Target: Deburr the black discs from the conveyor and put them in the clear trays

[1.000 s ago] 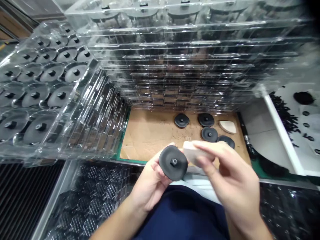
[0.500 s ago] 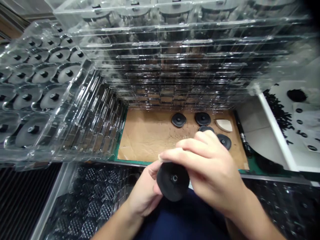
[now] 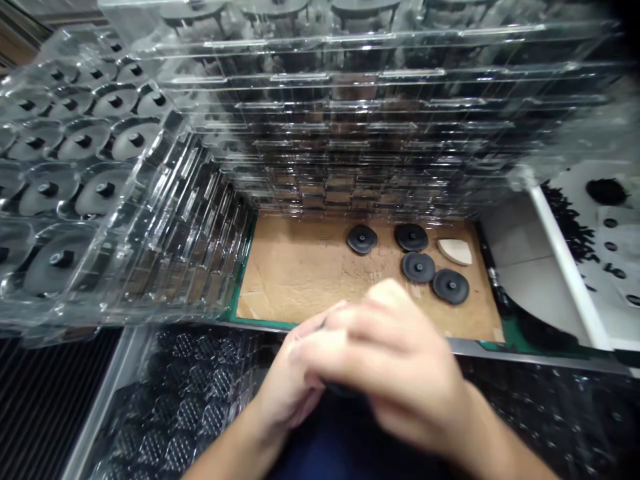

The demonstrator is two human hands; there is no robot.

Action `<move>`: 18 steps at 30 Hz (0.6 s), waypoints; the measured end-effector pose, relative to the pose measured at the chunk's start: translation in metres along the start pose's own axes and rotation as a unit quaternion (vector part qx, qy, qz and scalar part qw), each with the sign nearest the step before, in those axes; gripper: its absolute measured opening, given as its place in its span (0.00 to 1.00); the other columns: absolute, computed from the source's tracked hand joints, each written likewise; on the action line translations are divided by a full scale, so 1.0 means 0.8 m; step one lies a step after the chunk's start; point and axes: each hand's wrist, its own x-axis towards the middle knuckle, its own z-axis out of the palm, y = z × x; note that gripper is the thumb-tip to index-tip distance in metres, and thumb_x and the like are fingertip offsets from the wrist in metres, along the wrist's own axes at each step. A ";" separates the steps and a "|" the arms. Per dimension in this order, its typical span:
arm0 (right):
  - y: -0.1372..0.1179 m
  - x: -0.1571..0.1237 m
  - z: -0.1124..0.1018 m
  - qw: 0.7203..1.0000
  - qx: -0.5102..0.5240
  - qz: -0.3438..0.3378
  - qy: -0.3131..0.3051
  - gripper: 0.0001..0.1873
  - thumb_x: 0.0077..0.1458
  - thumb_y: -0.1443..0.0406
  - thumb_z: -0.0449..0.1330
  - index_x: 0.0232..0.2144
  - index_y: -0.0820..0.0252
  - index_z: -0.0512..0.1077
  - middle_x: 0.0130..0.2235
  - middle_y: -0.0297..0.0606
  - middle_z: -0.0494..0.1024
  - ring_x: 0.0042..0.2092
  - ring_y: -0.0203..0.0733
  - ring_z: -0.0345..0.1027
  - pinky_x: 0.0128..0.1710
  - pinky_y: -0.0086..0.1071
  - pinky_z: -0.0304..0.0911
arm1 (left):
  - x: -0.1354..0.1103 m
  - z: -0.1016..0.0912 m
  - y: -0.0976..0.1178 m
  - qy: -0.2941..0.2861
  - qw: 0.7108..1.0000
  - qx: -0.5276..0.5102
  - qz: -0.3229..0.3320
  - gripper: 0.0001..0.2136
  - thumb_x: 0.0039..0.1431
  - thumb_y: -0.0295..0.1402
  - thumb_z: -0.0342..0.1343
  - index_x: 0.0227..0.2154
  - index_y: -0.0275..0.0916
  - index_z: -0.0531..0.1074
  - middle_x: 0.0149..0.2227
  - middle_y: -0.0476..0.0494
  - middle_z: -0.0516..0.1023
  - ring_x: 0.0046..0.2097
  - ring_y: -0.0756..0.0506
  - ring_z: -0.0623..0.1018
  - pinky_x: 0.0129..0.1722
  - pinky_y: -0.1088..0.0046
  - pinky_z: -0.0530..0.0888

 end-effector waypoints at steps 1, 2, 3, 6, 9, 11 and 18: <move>0.009 -0.002 -0.003 0.999 0.007 0.054 0.000 0.16 0.65 0.69 0.47 0.38 0.56 0.76 0.32 0.32 0.79 0.33 0.36 0.67 0.34 0.34 0.58 | -0.001 -0.001 -0.001 -0.014 1.000 -0.018 0.009 0.23 0.32 0.39 0.73 0.37 0.43 0.79 0.37 0.50 0.81 0.45 0.40 0.79 0.49 0.65 0.72; 0.018 -0.006 -0.005 0.993 0.007 0.115 0.009 0.14 0.63 0.70 0.49 0.39 0.55 0.75 0.36 0.33 0.80 0.36 0.37 0.69 0.36 0.33 0.61 | -0.003 -0.002 -0.001 -0.030 0.998 -0.045 0.018 0.26 0.31 0.39 0.73 0.40 0.44 0.78 0.39 0.49 0.81 0.44 0.42 0.79 0.48 0.67 0.73; 0.028 -0.014 -0.006 0.984 0.005 0.175 0.026 0.13 0.62 0.70 0.52 0.40 0.55 0.75 0.38 0.34 0.80 0.38 0.37 0.70 0.37 0.33 0.62 | -0.004 -0.003 -0.002 -0.043 0.996 -0.076 0.025 0.28 0.32 0.40 0.73 0.42 0.45 0.78 0.41 0.48 0.81 0.43 0.43 0.79 0.46 0.69 0.73; 0.052 -0.053 0.011 0.957 0.013 0.288 0.023 0.11 0.60 0.67 0.55 0.41 0.55 0.76 0.40 0.36 0.80 0.39 0.39 0.71 0.38 0.33 0.66 | -0.007 -0.007 -0.003 -0.049 0.991 -0.124 0.020 0.28 0.33 0.40 0.73 0.43 0.45 0.78 0.43 0.46 0.81 0.42 0.44 0.80 0.44 0.72 0.74; 0.069 -0.102 0.045 0.951 0.021 0.309 -0.019 0.11 0.59 0.65 0.54 0.36 0.56 0.78 0.36 0.37 0.81 0.38 0.42 0.73 0.38 0.35 0.68 | -0.005 -0.011 -0.004 -0.025 0.992 -0.125 0.012 0.28 0.29 0.39 0.74 0.41 0.45 0.78 0.42 0.47 0.82 0.43 0.46 0.79 0.45 0.75 0.73; 0.075 -0.124 0.057 0.948 0.018 0.317 -0.028 0.11 0.58 0.65 0.56 0.32 0.56 0.78 0.31 0.37 0.81 0.33 0.42 0.73 0.34 0.35 0.68 | -0.003 -0.013 -0.005 -0.026 0.992 -0.124 0.009 0.29 0.29 0.39 0.74 0.41 0.46 0.78 0.43 0.48 0.81 0.44 0.46 0.78 0.47 0.75 0.72; 0.012 -0.061 0.007 0.941 -0.002 0.314 0.127 0.11 0.61 0.65 0.56 0.46 0.54 0.73 0.40 0.36 0.78 0.34 0.36 0.71 0.30 0.28 0.66 | -0.006 -0.005 -0.010 -0.023 0.994 -0.104 -0.009 0.28 0.35 0.34 0.73 0.45 0.44 0.76 0.43 0.46 0.81 0.44 0.46 0.78 0.45 0.74 0.72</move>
